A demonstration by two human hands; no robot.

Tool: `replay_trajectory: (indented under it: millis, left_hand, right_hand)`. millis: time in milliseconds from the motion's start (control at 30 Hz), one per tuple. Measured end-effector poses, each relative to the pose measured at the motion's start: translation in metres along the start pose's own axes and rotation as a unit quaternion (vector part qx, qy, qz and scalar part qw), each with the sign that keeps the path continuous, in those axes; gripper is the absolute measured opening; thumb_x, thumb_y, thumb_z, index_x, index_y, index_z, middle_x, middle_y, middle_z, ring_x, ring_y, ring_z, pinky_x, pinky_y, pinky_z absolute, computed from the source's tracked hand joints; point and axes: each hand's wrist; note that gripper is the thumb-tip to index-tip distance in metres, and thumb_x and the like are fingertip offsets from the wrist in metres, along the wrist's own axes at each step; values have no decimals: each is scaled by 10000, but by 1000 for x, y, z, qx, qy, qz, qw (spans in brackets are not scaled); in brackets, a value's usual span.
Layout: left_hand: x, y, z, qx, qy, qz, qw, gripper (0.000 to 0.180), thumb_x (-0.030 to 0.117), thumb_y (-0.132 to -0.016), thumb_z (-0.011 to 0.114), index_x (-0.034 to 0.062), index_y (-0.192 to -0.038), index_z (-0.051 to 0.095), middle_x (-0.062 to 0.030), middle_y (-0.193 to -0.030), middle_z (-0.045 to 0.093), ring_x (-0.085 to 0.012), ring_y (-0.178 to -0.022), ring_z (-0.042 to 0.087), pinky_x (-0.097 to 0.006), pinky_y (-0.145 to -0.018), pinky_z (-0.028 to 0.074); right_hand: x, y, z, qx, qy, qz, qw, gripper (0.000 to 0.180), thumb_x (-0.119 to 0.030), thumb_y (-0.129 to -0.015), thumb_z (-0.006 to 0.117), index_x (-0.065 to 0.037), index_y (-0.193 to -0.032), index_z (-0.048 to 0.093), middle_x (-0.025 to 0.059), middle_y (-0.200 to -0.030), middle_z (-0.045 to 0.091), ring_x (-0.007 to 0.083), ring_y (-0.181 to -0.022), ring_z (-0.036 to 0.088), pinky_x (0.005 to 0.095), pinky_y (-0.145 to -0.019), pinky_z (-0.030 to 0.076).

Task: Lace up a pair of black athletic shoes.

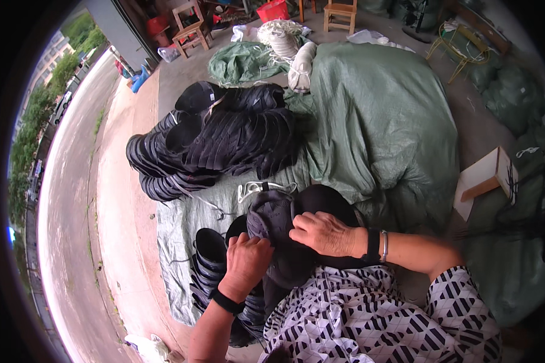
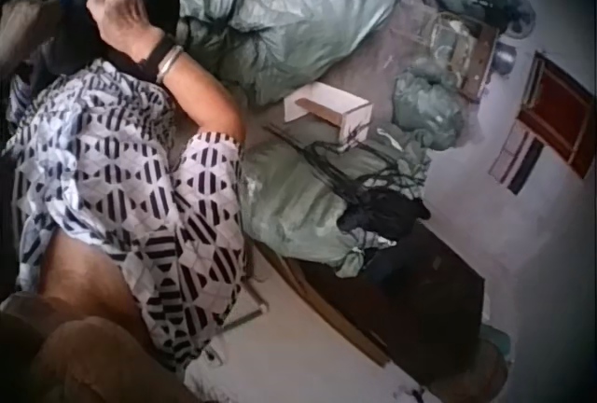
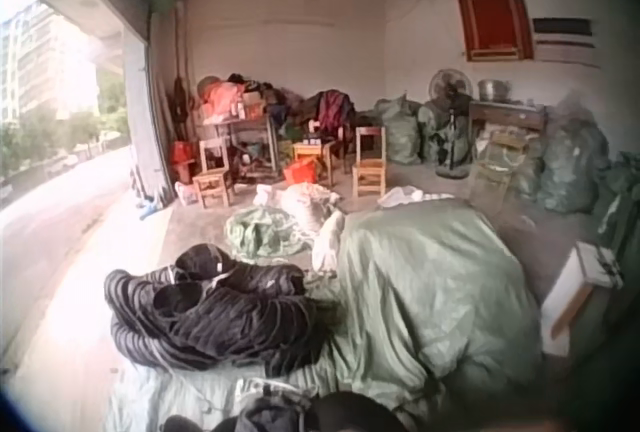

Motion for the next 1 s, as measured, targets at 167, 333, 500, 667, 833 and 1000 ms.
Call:
replay_trajectory:
  millis: [167, 333, 500, 667, 833, 1000]
  left_hand:
    - [-3, -28, -27, 2, -2, 187, 982, 256, 186, -634, 686, 132, -878, 633, -40, -1067, 538, -245, -1093, 478, -385, -918, 393]
    - [-9, -38, -27, -167, -48, 244, 954, 286, 219, -646, 719, 123, -880, 584, -31, -944, 549, -217, -977, 541, -340, -776, 488]
    - [-23, -41, -8, -249, -89, 261, 928, 134, 260, -750, 628, 128, -768, 613, -41, -882, 546, -223, -876, 546, -328, -719, 502]
    - [-20, -50, 20, -269, -85, 241, 929, 178, 248, -803, 595, 109, -718, 666, -79, -787, 611, -251, -819, 605, -396, -576, 522]
    - [-8, -57, 15, -307, -65, 144, 939, 138, 130, -782, 570, 114, -682, 663, -48, -718, 589, -248, -778, 614, -374, -597, 532]
    - [-48, -74, 43, -64, 72, 211, 973, 166, 82, -806, 516, 62, -913, 642, -119, -855, 639, -307, -803, 653, -379, -619, 536]
  right_hand:
    - [3, -1, 0, -59, 97, -96, 989, 42, -134, -747, 533, -104, -765, 558, 54, -897, 484, 201, -865, 516, 314, -663, 431]
    - [14, -4, -9, -115, 50, -82, 989, 161, -157, -700, 650, -112, -827, 562, 51, -916, 469, 216, -888, 509, 347, -685, 401]
    - [23, -4, -5, -136, -2, -75, 988, 292, -199, -705, 726, -153, -959, 589, 12, -960, 487, 189, -925, 511, 351, -733, 379]
    - [28, -6, 1, -108, 12, -90, 990, 225, -201, -723, 705, -160, -917, 597, 0, -907, 486, 173, -873, 526, 339, -723, 384]
    - [32, -2, 6, -65, 1, -116, 991, 193, -193, -710, 713, -142, -833, 572, 22, -892, 480, 192, -865, 532, 356, -722, 412]
    - [29, -9, 4, -90, -2, -151, 984, 191, -184, -722, 701, -138, -874, 595, 30, -920, 504, 211, -884, 535, 365, -747, 425]
Point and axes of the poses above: each hand's wrist, its own y-axis away from the middle knuckle, its own z-axis out of the palm, x = y × z
